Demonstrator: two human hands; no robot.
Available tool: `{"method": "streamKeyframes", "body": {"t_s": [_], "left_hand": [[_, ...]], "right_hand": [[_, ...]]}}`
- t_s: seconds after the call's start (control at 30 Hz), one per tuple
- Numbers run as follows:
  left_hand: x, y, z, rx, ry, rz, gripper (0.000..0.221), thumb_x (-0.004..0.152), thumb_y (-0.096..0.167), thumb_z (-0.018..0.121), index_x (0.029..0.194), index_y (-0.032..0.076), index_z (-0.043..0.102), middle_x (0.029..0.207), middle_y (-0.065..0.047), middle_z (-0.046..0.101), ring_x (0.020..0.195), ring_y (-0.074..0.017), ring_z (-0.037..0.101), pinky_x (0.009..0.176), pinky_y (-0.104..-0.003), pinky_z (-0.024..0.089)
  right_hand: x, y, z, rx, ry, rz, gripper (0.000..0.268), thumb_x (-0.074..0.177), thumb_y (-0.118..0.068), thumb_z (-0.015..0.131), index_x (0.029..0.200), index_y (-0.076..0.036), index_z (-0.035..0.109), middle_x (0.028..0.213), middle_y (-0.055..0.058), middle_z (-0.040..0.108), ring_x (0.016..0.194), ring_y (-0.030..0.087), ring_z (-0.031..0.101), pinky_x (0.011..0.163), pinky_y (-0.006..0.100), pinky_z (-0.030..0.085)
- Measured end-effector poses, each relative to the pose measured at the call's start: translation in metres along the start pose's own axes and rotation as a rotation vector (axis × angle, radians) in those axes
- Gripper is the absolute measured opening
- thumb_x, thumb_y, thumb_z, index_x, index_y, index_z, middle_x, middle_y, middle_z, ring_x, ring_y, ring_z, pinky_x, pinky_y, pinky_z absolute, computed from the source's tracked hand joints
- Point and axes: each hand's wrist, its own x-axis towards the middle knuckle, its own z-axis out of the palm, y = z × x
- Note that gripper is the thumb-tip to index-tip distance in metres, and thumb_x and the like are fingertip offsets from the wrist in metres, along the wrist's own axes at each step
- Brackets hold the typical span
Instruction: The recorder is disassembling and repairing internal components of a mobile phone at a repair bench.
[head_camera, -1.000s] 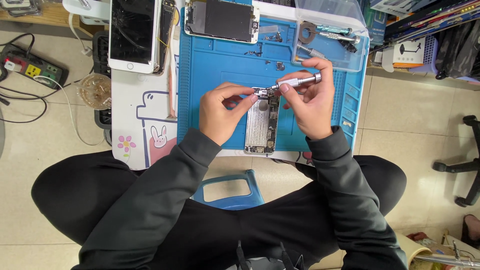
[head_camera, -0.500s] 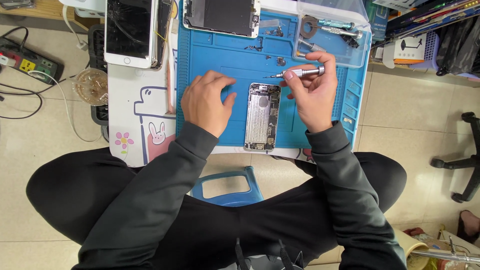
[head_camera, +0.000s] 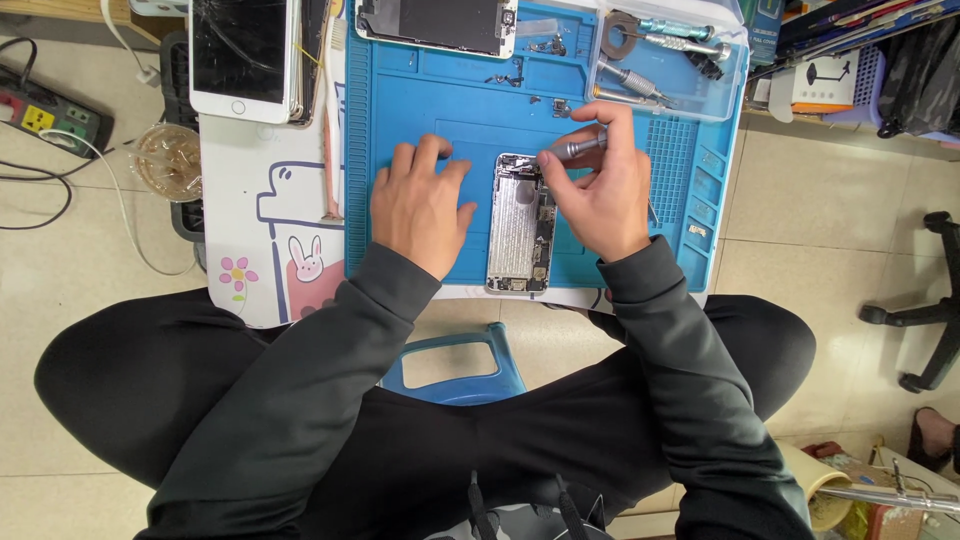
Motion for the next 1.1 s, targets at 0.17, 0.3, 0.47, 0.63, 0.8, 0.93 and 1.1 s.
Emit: {"method": "streamKeyframes", "body": {"t_s": [0.17, 0.3, 0.47, 0.63, 0.8, 0.93, 1.1], "left_hand": [[0.000, -0.006, 0.009, 0.019, -0.017, 0.059, 0.040, 0.079, 0.028, 0.092, 0.114, 0.013, 0.079, 0.118, -0.004, 0.051, 0.108, -0.0265, 0.054, 0.081, -0.042, 0.052], [-0.001, -0.005, 0.009, 0.021, -0.015, 0.059, 0.041, 0.078, 0.028, 0.093, 0.114, 0.013, 0.079, 0.117, -0.004, 0.052, 0.108, -0.0267, 0.055, 0.080, -0.042, 0.053], [-0.003, -0.003, 0.007, 0.045, 0.011, 0.067, 0.042, 0.077, 0.029, 0.094, 0.114, 0.013, 0.079, 0.118, -0.004, 0.052, 0.107, -0.0264, 0.054, 0.079, -0.041, 0.052], [-0.003, -0.005, 0.010, 0.053, 0.019, 0.077, 0.042, 0.077, 0.029, 0.094, 0.114, 0.013, 0.080, 0.118, -0.005, 0.053, 0.107, -0.0268, 0.055, 0.078, -0.041, 0.051], [-0.004, -0.003, 0.007, 0.055, 0.020, 0.081, 0.042, 0.078, 0.029, 0.094, 0.113, 0.013, 0.080, 0.118, -0.005, 0.053, 0.107, -0.0269, 0.055, 0.077, -0.041, 0.051], [-0.009, 0.004, 0.004, 0.032, -0.008, 0.101, 0.044, 0.080, 0.036, 0.092, 0.115, 0.013, 0.079, 0.119, -0.007, 0.055, 0.105, -0.0275, 0.057, 0.076, -0.041, 0.050], [-0.035, 0.037, -0.004, -0.074, -0.165, 0.164, 0.051, 0.084, 0.047, 0.085, 0.120, 0.013, 0.076, 0.118, -0.009, 0.056, 0.098, -0.0269, 0.059, 0.070, -0.039, 0.045]], "right_hand": [[-0.003, 0.007, 0.006, 0.020, -0.053, -0.033, 0.040, 0.102, -0.003, 0.076, 0.127, -0.010, 0.046, 0.098, 0.016, 0.077, 0.082, 0.031, 0.080, 0.054, 0.030, 0.058], [-0.002, 0.010, 0.010, 0.003, -0.053, -0.049, 0.039, 0.102, -0.002, 0.075, 0.126, -0.010, 0.046, 0.099, 0.017, 0.077, 0.081, 0.032, 0.080, 0.054, 0.031, 0.059], [-0.003, 0.007, 0.010, -0.010, -0.056, -0.056, 0.037, 0.103, -0.004, 0.075, 0.126, -0.009, 0.047, 0.101, 0.018, 0.077, 0.083, 0.035, 0.080, 0.056, 0.032, 0.059], [-0.003, 0.007, 0.010, -0.036, -0.064, -0.065, 0.036, 0.102, -0.004, 0.076, 0.125, -0.008, 0.049, 0.100, 0.020, 0.077, 0.083, 0.038, 0.079, 0.055, 0.034, 0.059], [-0.001, 0.005, 0.005, -0.035, -0.071, -0.070, 0.037, 0.101, -0.003, 0.077, 0.125, -0.008, 0.049, 0.099, 0.020, 0.077, 0.083, 0.037, 0.079, 0.056, 0.034, 0.060], [0.001, 0.001, -0.002, -0.020, -0.048, -0.071, 0.036, 0.103, 0.000, 0.073, 0.127, -0.008, 0.048, 0.101, 0.021, 0.076, 0.085, 0.038, 0.079, 0.058, 0.034, 0.060], [0.004, 0.002, -0.003, -0.043, -0.038, -0.060, 0.035, 0.103, 0.000, 0.073, 0.126, -0.007, 0.048, 0.101, 0.021, 0.076, 0.084, 0.039, 0.079, 0.057, 0.037, 0.061]]}}
